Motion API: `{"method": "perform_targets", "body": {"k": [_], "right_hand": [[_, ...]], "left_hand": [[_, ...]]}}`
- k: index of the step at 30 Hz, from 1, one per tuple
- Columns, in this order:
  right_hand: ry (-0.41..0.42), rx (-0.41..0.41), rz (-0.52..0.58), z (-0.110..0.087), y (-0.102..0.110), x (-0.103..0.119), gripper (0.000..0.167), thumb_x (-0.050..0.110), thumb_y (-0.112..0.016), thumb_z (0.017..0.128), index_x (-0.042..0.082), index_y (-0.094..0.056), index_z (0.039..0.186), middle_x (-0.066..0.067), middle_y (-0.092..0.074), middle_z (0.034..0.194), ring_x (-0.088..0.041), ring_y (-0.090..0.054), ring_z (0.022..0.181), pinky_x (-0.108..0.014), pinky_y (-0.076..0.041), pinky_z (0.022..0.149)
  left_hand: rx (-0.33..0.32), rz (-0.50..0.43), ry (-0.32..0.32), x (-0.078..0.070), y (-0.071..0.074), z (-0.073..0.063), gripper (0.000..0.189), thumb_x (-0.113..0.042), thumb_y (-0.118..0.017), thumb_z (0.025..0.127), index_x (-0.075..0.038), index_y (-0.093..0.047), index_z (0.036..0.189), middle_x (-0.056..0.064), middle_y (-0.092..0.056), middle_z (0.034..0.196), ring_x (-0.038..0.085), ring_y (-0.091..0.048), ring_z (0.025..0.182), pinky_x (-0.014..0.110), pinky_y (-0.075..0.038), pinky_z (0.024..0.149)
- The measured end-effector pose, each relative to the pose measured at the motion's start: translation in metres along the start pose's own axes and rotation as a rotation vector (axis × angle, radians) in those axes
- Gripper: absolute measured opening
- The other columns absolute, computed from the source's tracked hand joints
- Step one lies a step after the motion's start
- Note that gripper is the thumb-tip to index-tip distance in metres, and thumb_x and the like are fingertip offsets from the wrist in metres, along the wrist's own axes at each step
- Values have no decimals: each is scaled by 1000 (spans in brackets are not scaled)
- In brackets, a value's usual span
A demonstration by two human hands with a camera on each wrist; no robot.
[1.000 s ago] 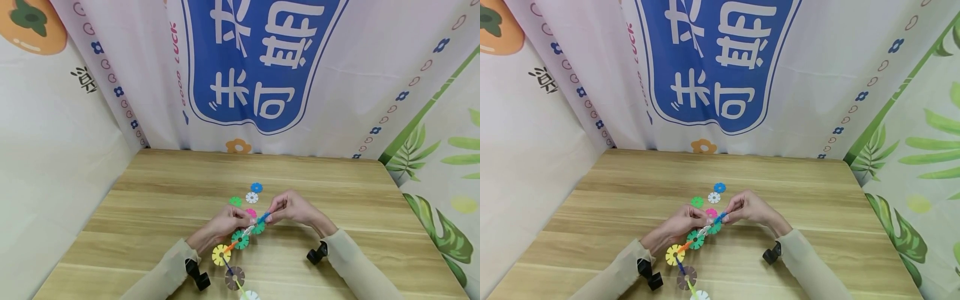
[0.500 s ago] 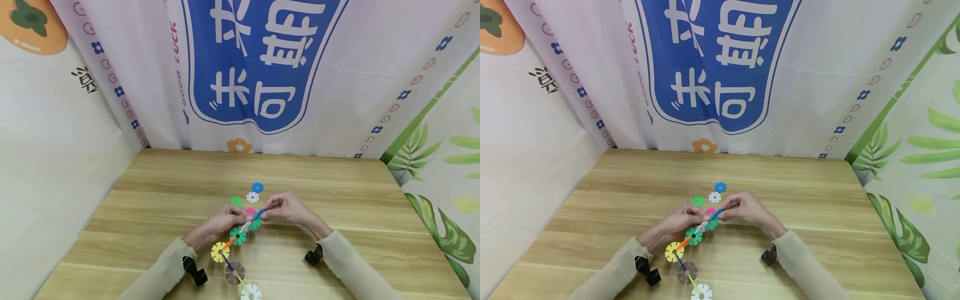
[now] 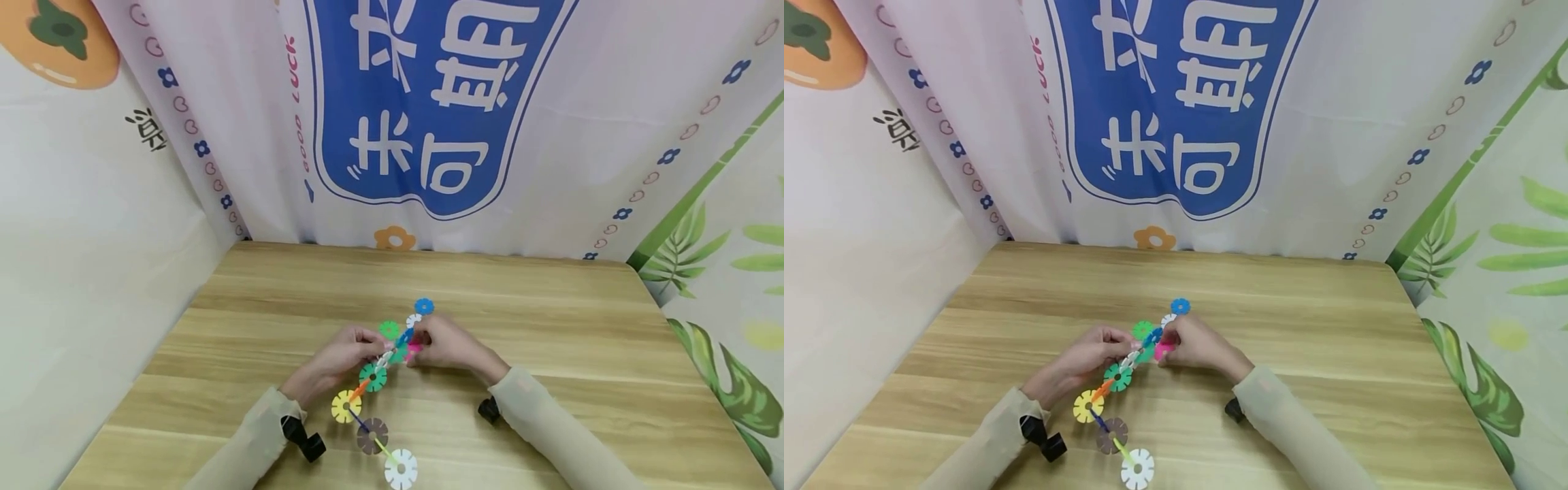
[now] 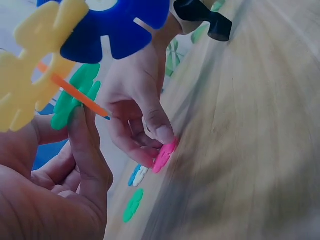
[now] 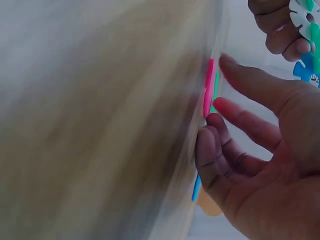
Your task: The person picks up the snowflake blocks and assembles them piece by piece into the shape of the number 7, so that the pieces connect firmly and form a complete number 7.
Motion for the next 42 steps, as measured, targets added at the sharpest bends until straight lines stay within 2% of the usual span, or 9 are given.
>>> {"method": "perform_targets", "body": {"k": [9, 12, 18, 23, 28, 31, 35, 42], "right_hand": [[-103, 48, -14, -5, -3, -5, 25, 15, -92, 80, 9, -73, 95, -2, -68, 92, -16, -60, 84, -30, -54, 75], [-151, 43, -5, -10, -1, -8, 26, 13, -93, 78, 10, -71, 91, -1, -68, 89, -15, -61, 81, -29, -55, 73], [-198, 30, 57, -21, 4, -11, 16, 1, -83, 86, 9, -69, 84, 0, -70, 79, -13, -66, 71, -26, -57, 64], [-192, -1, 103, -31, 17, -12, 7, 1, -80, 87, 7, -76, 89, -2, -75, 84, -12, -67, 76, -25, -57, 69], [-220, -70, 253, -41, 39, -23, 12, 2, -77, 89, 2, -81, 100, -9, -79, 92, -15, -71, 75, -32, -65, 68], [-251, -125, 413, -48, 53, -31, 14, 2, -76, 90, -2, -80, 103, -15, -80, 93, -21, -76, 74, -43, -67, 70], [-281, -190, 605, -54, 66, -38, 21, 2, -77, 93, -9, -76, 111, -18, -80, 95, -22, -78, 74, -51, -66, 78], [-310, -208, 759, -57, 70, -40, 28, 1, -73, 96, -15, -70, 119, -17, -80, 95, -15, -78, 71, -38, -67, 74]], "left_hand": [[-11, 18, 12, 3, -2, 2, 19, -14, -69, 99, 3, -78, 101, -1, -67, 88, 11, -59, 76, 18, -52, 66], [-16, 27, 17, 4, -3, 3, 19, -15, -70, 99, 2, -78, 101, -1, -67, 87, 11, -58, 76, 19, -51, 65], [-3, 24, 13, 3, -6, 5, 21, -15, -69, 99, 4, -78, 103, -2, -67, 84, 9, -58, 73, 18, -51, 63], [15, 30, 1, 2, -9, 6, 24, -15, -69, 100, 6, -76, 108, -3, -67, 83, 7, -58, 72, 17, -51, 63], [16, 47, -8, 1, -13, 10, 23, -15, -70, 99, 6, -77, 107, -3, -66, 84, 8, -57, 72, 17, -50, 63], [17, 51, -3, 1, -15, 11, 21, -14, -70, 99, 4, -78, 103, -1, -65, 85, 9, -56, 72, 17, -49, 62], [36, 52, -6, -1, -20, 12, 19, -15, -70, 99, 3, -78, 99, -1, -66, 88, 9, -56, 73, 18, -50, 62], [55, 57, -5, 0, -27, 14, 20, -16, -71, 99, 3, -78, 102, -1, -68, 87, 9, -59, 73, 19, -52, 64]]}}
Point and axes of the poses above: each hand's wrist, its own z-axis towards the middle knuckle, its own y-axis out of the back of the hand, x = y × z, the point moved 9 cm from there along z, towards the middle knuckle
